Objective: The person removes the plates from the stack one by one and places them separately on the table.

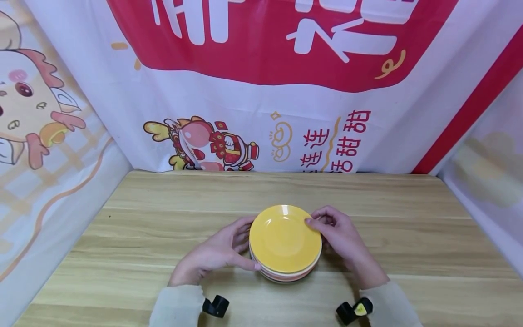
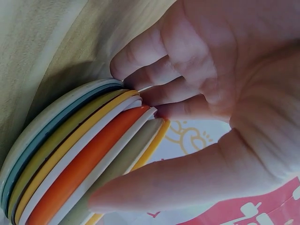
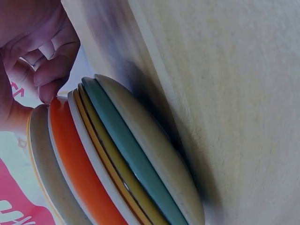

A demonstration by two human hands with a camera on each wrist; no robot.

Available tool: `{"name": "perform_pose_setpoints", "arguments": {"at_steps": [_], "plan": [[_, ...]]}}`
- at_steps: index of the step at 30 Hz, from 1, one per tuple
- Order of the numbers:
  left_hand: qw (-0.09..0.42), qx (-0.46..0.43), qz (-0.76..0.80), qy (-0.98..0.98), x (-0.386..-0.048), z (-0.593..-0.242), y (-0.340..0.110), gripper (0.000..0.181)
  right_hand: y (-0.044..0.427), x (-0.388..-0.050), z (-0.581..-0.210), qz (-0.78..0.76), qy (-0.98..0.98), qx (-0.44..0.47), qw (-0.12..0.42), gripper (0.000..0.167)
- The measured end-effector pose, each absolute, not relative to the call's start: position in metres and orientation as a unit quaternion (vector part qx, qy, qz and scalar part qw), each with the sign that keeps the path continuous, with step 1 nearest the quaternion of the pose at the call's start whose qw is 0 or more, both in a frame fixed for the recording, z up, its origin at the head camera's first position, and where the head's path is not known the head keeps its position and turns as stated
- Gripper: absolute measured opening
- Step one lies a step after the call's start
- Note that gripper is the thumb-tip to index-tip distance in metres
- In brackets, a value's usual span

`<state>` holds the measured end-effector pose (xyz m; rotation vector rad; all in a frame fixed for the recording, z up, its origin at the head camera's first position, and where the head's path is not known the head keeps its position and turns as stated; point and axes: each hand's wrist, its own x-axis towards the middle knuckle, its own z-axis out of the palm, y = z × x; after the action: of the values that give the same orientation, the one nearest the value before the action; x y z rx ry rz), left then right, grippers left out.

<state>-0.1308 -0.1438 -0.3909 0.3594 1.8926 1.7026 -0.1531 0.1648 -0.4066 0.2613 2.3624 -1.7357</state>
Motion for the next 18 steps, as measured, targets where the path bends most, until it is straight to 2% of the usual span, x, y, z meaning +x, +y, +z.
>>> {"name": "perform_pose_setpoints", "arguments": {"at_steps": [18], "plan": [[0.285,0.122,0.651,0.693,-0.1292,-0.391,-0.1429,0.105,0.1716,-0.1536,-0.401,-0.645,0.748,0.115,0.107,0.043]]}}
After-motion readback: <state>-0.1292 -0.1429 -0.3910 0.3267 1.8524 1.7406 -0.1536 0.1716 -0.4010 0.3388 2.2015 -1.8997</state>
